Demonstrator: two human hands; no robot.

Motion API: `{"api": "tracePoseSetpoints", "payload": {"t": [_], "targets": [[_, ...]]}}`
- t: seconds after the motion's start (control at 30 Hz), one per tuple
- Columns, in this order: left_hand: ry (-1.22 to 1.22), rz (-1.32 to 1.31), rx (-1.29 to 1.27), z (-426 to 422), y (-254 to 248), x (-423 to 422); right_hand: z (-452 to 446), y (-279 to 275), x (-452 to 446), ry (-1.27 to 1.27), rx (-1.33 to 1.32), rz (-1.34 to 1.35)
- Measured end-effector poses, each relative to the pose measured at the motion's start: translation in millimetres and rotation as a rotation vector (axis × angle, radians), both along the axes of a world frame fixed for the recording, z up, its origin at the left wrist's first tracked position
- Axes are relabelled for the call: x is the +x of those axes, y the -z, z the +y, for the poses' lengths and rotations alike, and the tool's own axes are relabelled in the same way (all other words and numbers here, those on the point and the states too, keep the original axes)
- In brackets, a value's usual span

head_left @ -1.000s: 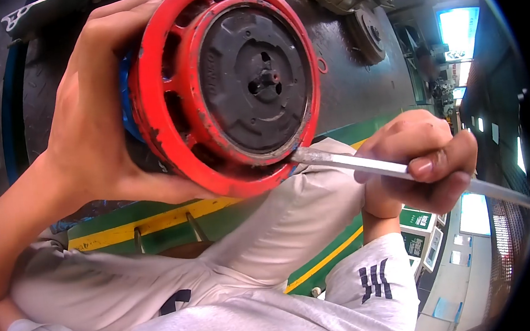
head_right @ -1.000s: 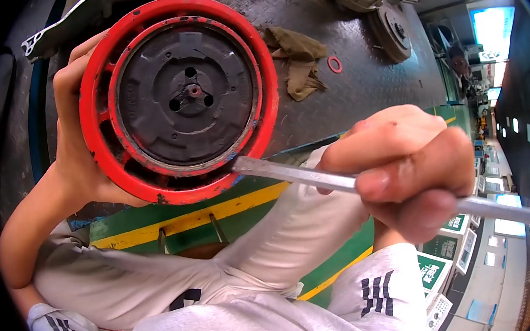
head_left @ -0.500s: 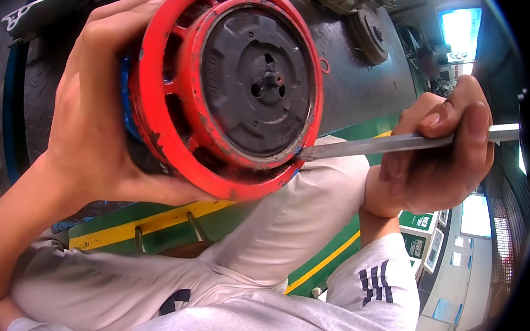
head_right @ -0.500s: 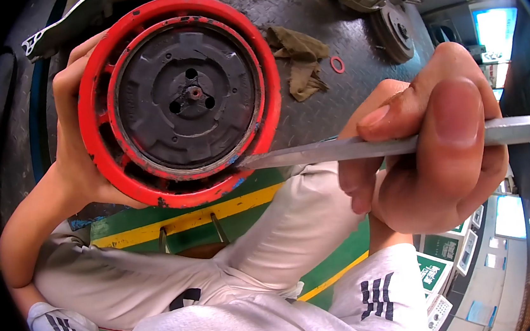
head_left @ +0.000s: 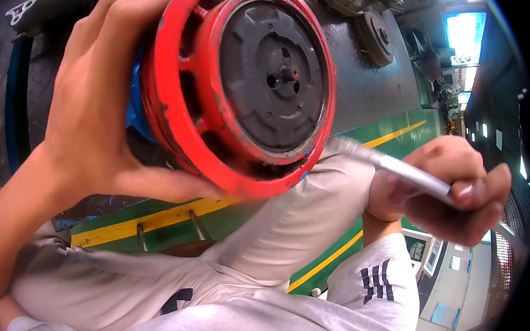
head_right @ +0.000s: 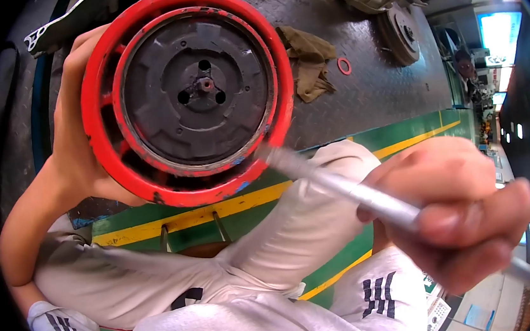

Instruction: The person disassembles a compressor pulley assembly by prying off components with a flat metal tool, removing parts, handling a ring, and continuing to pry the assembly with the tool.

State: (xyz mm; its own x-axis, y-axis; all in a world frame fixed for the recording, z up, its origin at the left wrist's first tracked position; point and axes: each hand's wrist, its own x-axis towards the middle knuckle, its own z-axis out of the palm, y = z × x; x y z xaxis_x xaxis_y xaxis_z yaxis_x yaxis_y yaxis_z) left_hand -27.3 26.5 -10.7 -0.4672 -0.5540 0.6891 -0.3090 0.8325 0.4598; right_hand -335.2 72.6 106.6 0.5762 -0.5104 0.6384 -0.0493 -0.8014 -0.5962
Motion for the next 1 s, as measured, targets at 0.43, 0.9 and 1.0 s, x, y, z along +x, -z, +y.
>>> {"api": "tracePoseSetpoints", "payload": {"t": [0.43,0.9,1.0], "targets": [[0.026,-0.184,-0.090,-14.0,-2.7,14.4,-0.3,-5.4,-12.8,0.113,0.220,-0.077],[0.168,0.009,-0.074,-23.8,27.1,23.8,-3.9,-12.9,1.4,0.019,0.359,0.004],[0.073,-0.043,-0.125,-22.3,32.0,21.7,-3.8,-9.2,5.4,0.023,0.404,-0.012]]}}
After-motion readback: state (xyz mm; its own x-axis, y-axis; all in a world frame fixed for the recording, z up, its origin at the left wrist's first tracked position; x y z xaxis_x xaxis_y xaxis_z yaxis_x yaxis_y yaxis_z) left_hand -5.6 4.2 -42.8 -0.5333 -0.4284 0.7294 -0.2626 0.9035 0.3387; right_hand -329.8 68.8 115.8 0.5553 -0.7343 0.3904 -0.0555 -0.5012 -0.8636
